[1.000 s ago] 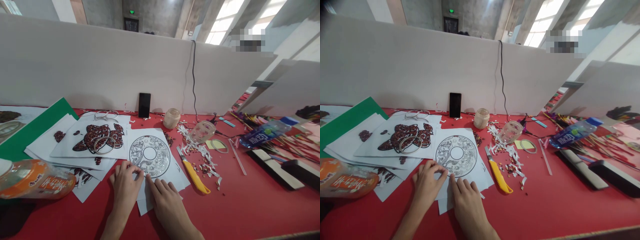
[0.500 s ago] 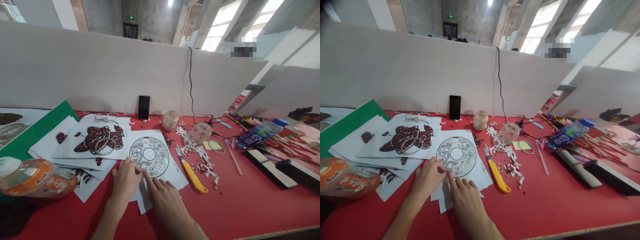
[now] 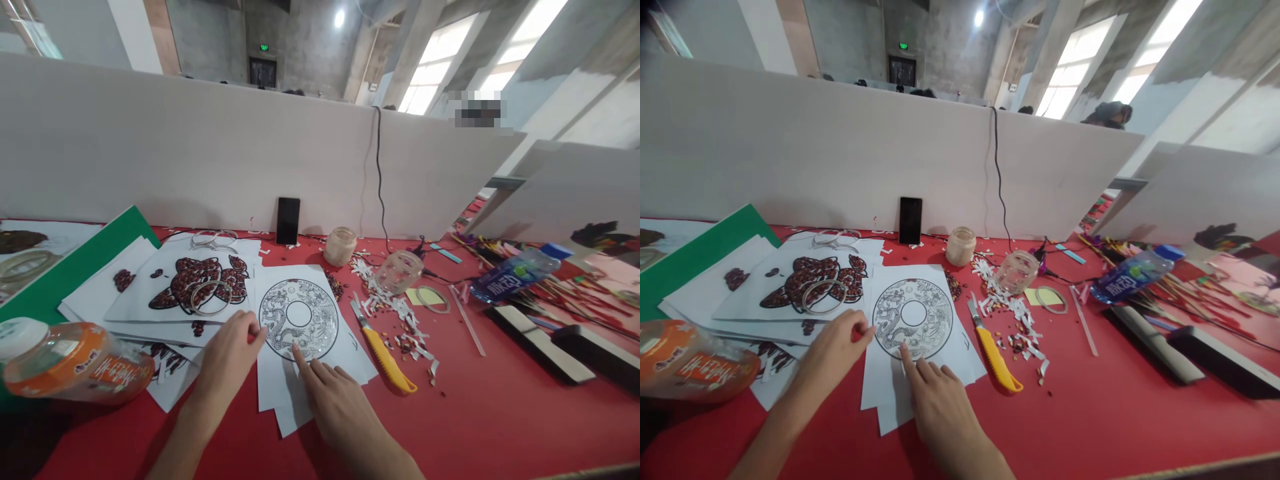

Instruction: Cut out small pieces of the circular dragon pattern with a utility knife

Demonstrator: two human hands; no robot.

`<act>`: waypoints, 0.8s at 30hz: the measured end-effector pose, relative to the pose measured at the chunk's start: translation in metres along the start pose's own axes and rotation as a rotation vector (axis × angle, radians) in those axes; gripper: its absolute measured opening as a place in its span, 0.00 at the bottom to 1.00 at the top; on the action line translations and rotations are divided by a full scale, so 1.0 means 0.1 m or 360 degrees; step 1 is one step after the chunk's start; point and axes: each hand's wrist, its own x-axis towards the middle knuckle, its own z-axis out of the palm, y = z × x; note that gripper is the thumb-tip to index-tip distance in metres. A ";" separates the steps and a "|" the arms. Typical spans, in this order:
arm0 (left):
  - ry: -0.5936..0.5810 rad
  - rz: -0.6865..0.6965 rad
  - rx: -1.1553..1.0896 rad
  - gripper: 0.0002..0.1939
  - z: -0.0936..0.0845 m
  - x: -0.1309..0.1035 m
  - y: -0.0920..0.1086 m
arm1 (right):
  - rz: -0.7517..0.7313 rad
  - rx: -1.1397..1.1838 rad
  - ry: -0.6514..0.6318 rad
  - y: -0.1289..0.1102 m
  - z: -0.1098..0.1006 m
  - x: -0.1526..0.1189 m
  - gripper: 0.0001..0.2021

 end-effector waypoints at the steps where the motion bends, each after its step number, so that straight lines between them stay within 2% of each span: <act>1: 0.0115 0.0061 0.0063 0.11 -0.08 0.06 -0.04 | -0.0001 0.0003 0.0011 0.01 0.01 0.00 0.41; 3: 0.0359 0.0200 0.0283 0.10 -0.23 0.17 -0.17 | 0.0007 0.0043 0.0047 0.03 0.02 0.00 0.39; 5: 0.0479 0.0315 0.0475 0.10 -0.34 0.24 -0.33 | 0.0027 0.0133 0.0088 0.05 0.02 0.01 0.36; 8: 0.0538 0.0327 0.0605 0.14 -0.42 0.24 -0.60 | 0.0063 0.0281 0.0166 0.08 -0.03 0.05 0.32; 12: 0.0507 0.0284 0.0567 0.09 -0.38 0.17 -0.81 | 0.0336 0.0581 0.0388 0.05 -0.18 0.17 0.16; 14: 0.0451 0.0313 0.0490 0.09 -0.32 0.16 -0.79 | 0.0403 0.0766 0.0471 0.03 -0.26 0.29 0.13; 16: 0.0438 0.0317 0.0323 0.11 -0.24 0.17 -0.70 | 0.0370 0.0936 0.0494 0.01 -0.31 0.43 0.13; 19: 0.0421 0.0278 -0.0136 0.13 -0.12 0.14 -0.48 | 0.0251 0.1136 0.0477 -0.02 -0.30 0.66 0.14; 24: -0.0087 0.0134 -0.0858 0.13 0.00 0.02 -0.20 | 0.0176 0.1341 0.0503 -0.08 -0.16 0.89 0.22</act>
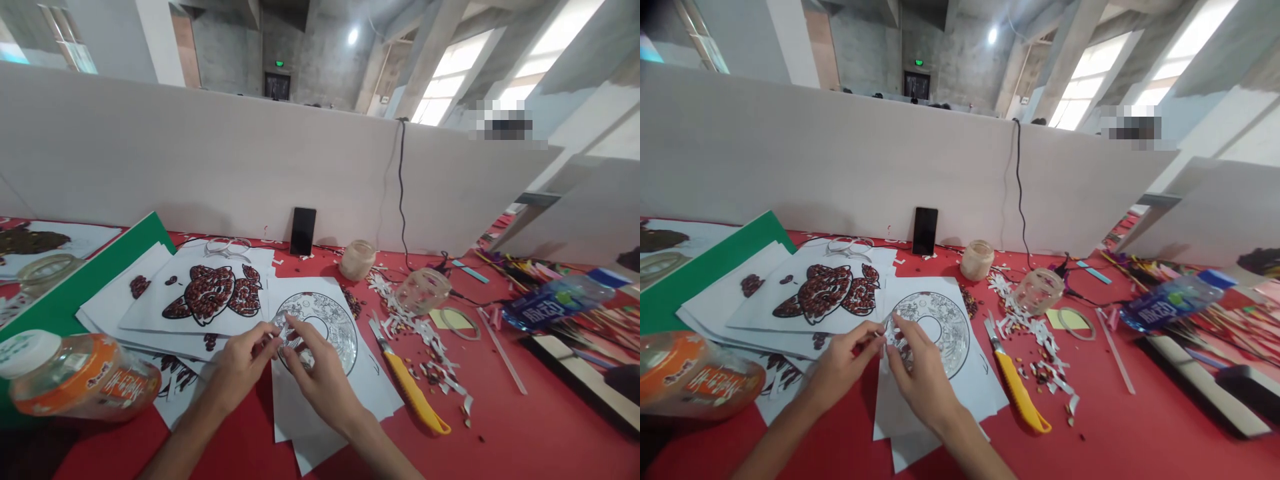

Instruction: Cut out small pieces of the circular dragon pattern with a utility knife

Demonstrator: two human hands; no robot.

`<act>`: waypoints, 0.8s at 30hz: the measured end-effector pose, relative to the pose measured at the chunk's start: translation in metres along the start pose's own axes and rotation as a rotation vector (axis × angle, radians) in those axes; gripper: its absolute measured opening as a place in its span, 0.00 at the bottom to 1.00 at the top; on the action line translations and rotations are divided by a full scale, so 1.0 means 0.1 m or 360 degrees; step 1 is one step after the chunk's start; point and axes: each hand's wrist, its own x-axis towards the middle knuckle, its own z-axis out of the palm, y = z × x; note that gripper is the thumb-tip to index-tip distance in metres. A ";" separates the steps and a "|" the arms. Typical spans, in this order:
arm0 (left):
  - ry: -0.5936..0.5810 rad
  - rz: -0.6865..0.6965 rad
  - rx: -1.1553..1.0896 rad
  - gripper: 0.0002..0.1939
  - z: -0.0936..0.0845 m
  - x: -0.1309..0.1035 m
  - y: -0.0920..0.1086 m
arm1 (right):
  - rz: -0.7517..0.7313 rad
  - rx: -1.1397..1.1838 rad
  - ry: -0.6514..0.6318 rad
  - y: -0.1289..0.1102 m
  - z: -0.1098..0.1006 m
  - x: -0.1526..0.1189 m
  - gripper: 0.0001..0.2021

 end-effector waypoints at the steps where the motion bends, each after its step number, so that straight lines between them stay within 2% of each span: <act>1: -0.0037 -0.0032 -0.0092 0.14 0.02 -0.02 0.02 | 0.0007 0.0033 0.0012 0.01 0.02 0.01 0.22; 5: -0.0114 -0.0028 -0.0263 0.16 0.07 -0.05 0.06 | 0.0046 0.0091 0.0100 0.09 0.04 -0.01 0.20; 9: -0.0103 -0.0010 -0.0178 0.16 0.12 -0.06 0.01 | -0.0074 0.0014 0.0282 0.18 0.07 -0.07 0.16; 11: -0.0040 0.0047 -0.0099 0.15 0.16 -0.06 -0.04 | -0.0130 -0.0020 0.0354 0.19 0.10 -0.11 0.13; 14: 0.0110 0.0221 -0.0032 0.12 0.23 -0.07 -0.13 | -0.0040 -0.0023 0.0434 0.17 0.12 -0.14 0.08; 17: 0.0176 0.0348 0.0044 0.10 0.26 -0.07 -0.16 | 0.0105 0.0016 0.0410 0.12 0.09 -0.12 0.03; 19: 0.0191 0.0379 0.0125 0.09 0.23 -0.07 -0.14 | 0.0137 0.0072 0.0358 0.10 0.05 -0.10 0.05; 24: 0.0058 0.0503 0.0355 0.10 0.15 -0.09 -0.06 | 0.0249 0.0525 0.0309 0.15 -0.06 -0.09 0.08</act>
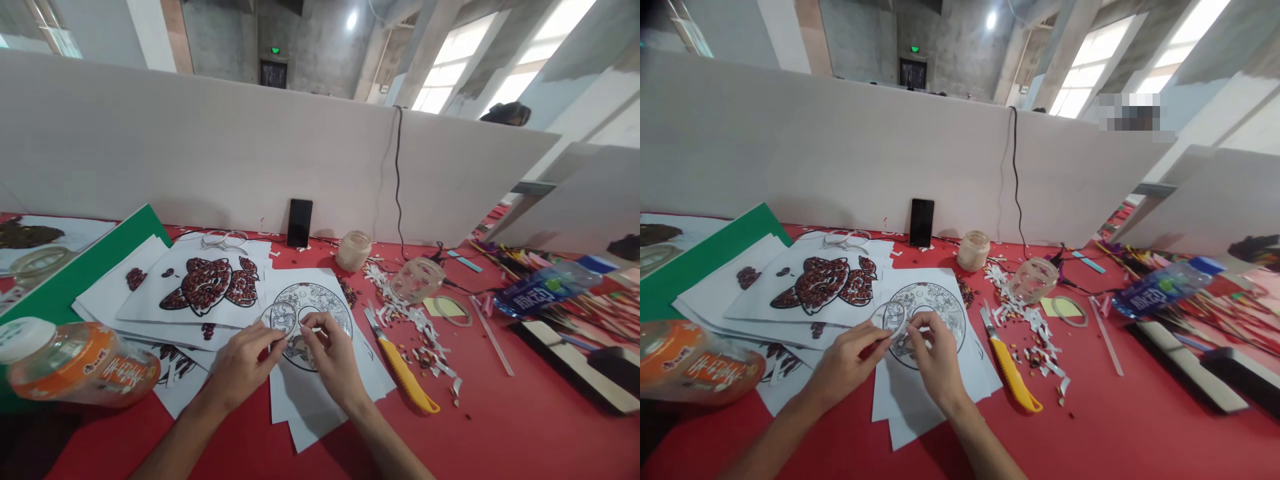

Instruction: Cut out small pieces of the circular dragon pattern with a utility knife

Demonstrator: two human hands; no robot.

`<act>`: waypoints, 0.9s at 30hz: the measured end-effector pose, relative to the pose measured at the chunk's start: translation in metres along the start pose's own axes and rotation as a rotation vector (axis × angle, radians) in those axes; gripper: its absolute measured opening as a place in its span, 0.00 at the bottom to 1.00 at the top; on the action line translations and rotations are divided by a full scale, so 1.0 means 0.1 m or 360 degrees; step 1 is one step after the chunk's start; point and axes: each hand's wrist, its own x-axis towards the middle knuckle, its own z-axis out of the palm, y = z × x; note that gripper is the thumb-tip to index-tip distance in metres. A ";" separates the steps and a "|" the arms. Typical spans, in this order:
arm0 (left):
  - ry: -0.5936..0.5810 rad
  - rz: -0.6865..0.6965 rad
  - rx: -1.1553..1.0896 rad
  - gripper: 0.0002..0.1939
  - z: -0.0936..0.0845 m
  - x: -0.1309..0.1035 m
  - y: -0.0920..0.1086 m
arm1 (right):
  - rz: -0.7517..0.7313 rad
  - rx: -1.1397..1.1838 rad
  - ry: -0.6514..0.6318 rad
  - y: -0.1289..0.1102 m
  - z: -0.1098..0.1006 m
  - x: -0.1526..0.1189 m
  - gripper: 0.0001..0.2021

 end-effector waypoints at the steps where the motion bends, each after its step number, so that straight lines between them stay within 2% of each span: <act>1: -0.0010 0.0042 0.0018 0.11 -0.01 0.00 0.01 | 0.0051 0.0102 -0.0016 0.01 -0.02 0.00 0.09; 6: 0.0018 0.0054 0.0072 0.12 0.02 0.02 0.01 | 0.0181 0.0416 -0.0071 0.04 -0.03 -0.04 0.11; 9: -0.0005 0.0038 0.0093 0.11 0.03 0.02 0.00 | 0.0135 0.0417 -0.0105 0.03 0.00 -0.06 0.19; 11: 0.0007 0.0040 0.0108 0.10 0.03 0.01 -0.01 | 0.0043 0.0279 -0.0151 0.03 0.00 -0.06 0.20; 18: 0.0036 0.0142 0.0177 0.09 0.02 0.03 0.01 | -0.0252 -0.0345 -0.0205 0.01 0.00 -0.04 0.04; 22: 0.0043 0.0154 0.0181 0.10 0.02 0.04 0.03 | -0.0458 -0.0562 -0.0164 0.02 0.02 -0.04 0.04; 27: 0.0088 0.0065 0.0023 0.10 0.02 0.06 0.08 | -0.0724 -0.0844 -0.0116 0.03 0.05 -0.02 0.06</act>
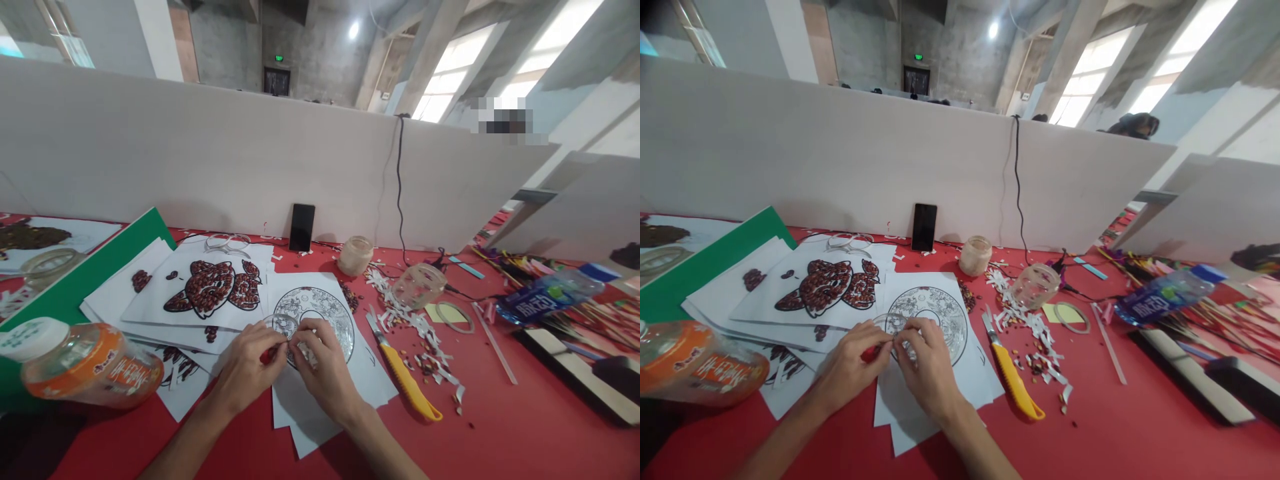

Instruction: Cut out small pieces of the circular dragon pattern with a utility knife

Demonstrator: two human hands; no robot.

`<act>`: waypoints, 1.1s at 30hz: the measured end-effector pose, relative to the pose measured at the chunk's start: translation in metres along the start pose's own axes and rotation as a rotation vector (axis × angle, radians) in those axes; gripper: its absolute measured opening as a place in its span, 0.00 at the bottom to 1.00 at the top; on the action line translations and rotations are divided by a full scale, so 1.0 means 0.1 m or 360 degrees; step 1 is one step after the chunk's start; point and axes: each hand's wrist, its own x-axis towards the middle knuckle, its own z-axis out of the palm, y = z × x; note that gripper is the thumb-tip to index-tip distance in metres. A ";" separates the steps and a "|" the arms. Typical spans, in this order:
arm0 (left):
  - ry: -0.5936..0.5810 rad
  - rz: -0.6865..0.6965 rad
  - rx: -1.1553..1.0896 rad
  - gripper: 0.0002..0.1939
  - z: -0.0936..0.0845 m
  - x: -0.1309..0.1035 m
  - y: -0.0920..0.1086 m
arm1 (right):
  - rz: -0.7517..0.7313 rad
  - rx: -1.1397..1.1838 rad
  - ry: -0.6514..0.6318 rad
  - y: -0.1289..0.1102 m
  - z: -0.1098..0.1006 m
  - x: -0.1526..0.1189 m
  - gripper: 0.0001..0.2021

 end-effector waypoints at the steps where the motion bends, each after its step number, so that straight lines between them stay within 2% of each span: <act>1: 0.0005 -0.0018 -0.0049 0.10 -0.01 0.01 0.00 | -0.0063 -0.0056 0.0005 -0.01 0.00 0.00 0.06; 4: 0.0139 -0.0097 -0.0135 0.12 -0.09 0.03 -0.10 | -0.0283 -0.0140 -0.0009 -0.07 -0.01 -0.03 0.07; 6: 0.0416 -0.0183 0.0007 0.11 -0.18 0.04 -0.23 | -0.0285 -0.0025 -0.0001 -0.10 -0.03 -0.05 0.08; 8: 0.0561 -0.0224 0.0391 0.10 -0.27 0.04 -0.37 | -0.0021 0.0214 0.0033 -0.10 -0.06 -0.06 0.07; 10: 0.0595 -0.0322 0.0723 0.08 -0.34 0.03 -0.46 | 0.0372 0.0524 0.0024 -0.08 -0.08 -0.04 0.05; 12: 0.0659 -0.0360 0.0808 0.09 -0.37 0.04 -0.46 | 0.0700 0.0837 -0.0075 -0.03 -0.10 -0.02 0.10; 13: 0.0684 -0.0331 0.0721 0.10 -0.36 0.04 -0.43 | 0.0810 0.0970 -0.0125 -0.01 -0.10 -0.01 0.12; 15: 0.0618 -0.0225 0.0350 0.12 -0.31 0.06 -0.32 | 0.0927 0.1153 -0.0189 0.02 -0.10 0.01 0.17; 16: 0.0494 -0.0193 0.0106 0.12 -0.27 0.06 -0.25 | 0.0946 0.1202 -0.0203 0.02 -0.10 0.01 0.18; 18: 0.0208 -0.0297 -0.0298 0.12 -0.17 0.07 -0.14 | 0.0944 0.1272 -0.0230 0.01 -0.10 0.02 0.19; 20: 0.0077 -0.0417 -0.0524 0.11 -0.08 0.07 -0.07 | 0.0948 0.1338 -0.0286 -0.02 -0.11 0.03 0.19; 25: 0.0071 -0.0517 -0.0608 0.10 -0.01 0.07 -0.06 | 0.1018 0.1451 -0.0361 -0.06 -0.13 0.04 0.18; 31: 0.0175 -0.0305 -0.0549 0.10 -0.03 0.09 0.02 | 0.1079 0.1435 -0.0250 -0.02 -0.07 -0.01 0.19; 33: 0.0236 -0.0279 -0.0536 0.10 -0.04 0.09 0.04 | 0.1068 0.1406 -0.0148 0.02 -0.08 -0.03 0.22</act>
